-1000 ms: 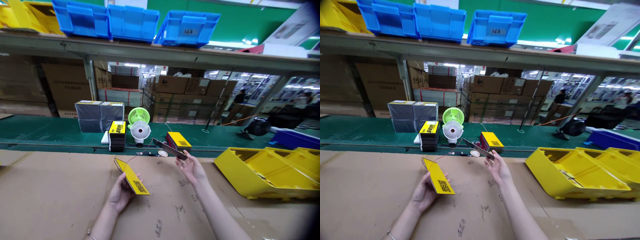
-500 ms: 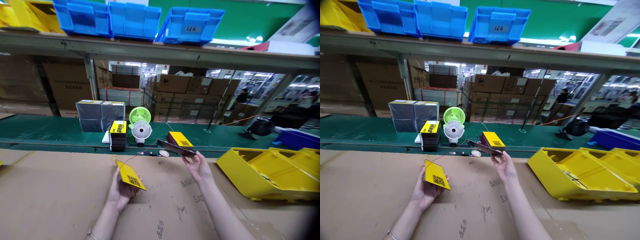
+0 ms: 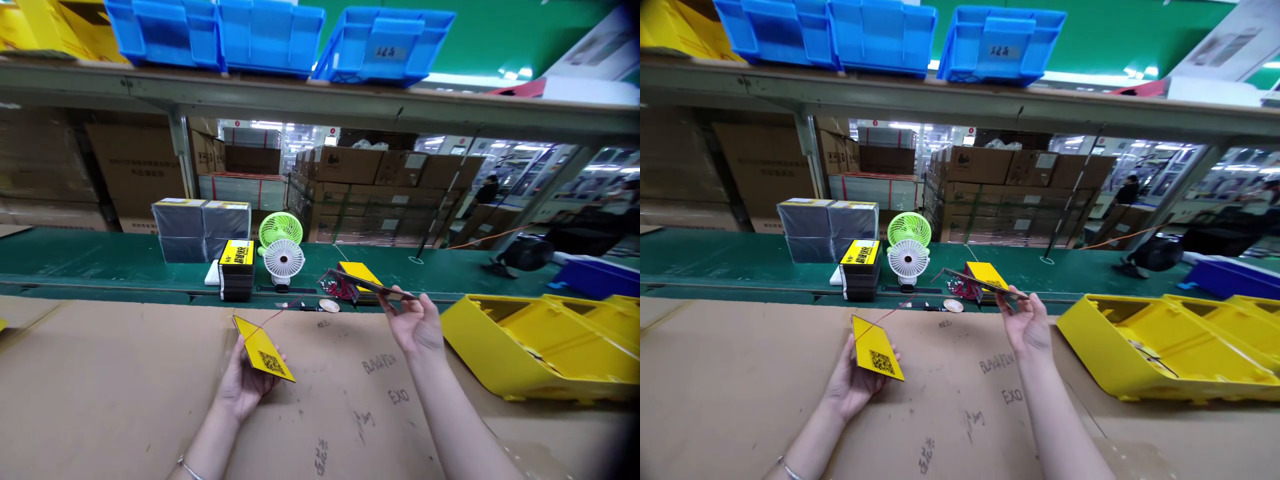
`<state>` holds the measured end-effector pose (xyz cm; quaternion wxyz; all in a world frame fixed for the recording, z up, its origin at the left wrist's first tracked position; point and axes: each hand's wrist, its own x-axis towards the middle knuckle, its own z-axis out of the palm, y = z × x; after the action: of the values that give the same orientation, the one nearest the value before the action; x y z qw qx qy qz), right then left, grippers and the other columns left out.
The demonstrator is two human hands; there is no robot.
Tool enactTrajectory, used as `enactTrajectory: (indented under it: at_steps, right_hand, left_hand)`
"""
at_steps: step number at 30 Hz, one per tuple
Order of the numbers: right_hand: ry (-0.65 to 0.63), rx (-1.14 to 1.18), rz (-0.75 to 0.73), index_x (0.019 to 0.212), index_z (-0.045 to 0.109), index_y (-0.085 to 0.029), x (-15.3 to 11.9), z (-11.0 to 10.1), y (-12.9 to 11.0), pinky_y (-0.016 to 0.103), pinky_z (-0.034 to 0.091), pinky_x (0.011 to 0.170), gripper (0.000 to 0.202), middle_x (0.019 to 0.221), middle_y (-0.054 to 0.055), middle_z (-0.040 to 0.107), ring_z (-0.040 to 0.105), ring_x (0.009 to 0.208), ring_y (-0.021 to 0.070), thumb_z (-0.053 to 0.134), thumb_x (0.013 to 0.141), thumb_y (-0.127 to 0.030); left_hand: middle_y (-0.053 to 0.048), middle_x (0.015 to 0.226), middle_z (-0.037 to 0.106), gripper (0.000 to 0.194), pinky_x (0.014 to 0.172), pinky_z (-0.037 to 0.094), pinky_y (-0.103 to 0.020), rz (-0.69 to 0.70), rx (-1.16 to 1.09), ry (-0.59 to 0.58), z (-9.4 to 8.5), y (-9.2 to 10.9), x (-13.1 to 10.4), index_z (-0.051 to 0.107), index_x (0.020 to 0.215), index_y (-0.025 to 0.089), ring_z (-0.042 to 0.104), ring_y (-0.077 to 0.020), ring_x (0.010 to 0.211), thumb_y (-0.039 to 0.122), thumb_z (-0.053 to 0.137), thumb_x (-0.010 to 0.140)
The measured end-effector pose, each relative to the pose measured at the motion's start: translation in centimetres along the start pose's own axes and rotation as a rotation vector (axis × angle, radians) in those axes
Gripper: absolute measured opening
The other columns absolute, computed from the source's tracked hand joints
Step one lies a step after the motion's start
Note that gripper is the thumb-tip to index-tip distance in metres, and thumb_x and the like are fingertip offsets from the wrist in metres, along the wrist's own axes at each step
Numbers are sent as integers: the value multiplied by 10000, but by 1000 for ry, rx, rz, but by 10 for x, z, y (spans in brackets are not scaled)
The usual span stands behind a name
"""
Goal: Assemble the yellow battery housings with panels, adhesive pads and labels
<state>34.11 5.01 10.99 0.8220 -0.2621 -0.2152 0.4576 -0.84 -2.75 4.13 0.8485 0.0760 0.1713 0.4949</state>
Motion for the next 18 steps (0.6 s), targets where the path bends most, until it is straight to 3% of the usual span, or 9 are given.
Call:
enactTrajectory:
  at_steps: [4,8,13,18]
  right_hand:
    - [35,-2,-15,797,576,-188,5,-4,-2,436,523,874,216,897,9,659,616,965,199,660,699,-360]
    - [102,-88,-103,812,576,-181,11,-10,2,422,537,853,264,878,9,647,625,935,195,692,665,-367]
    - [270,-216,-258,783,587,-177,28,-24,20,344,550,804,318,741,-45,626,627,797,136,778,556,-288]
    - [320,-460,-346,751,628,-157,43,-33,39,350,494,876,339,816,-4,658,616,862,161,785,505,-328]
  left_hand:
    - [-178,1189,581,665,777,479,-377,14,0,-6,-2,0,1,381,1305,174,536,-332,1123,531,554,770]
    - [-160,1178,594,617,862,451,-418,-11,15,16,-4,0,1,411,1280,167,534,-330,1130,480,574,773]
    - [-161,1183,586,638,897,431,-421,-20,19,9,-2,-1,1,395,1279,158,515,-332,1151,512,556,773]
    - [-160,1179,573,676,863,436,-441,-28,46,32,0,0,1,369,1293,183,544,-342,1104,565,534,760]
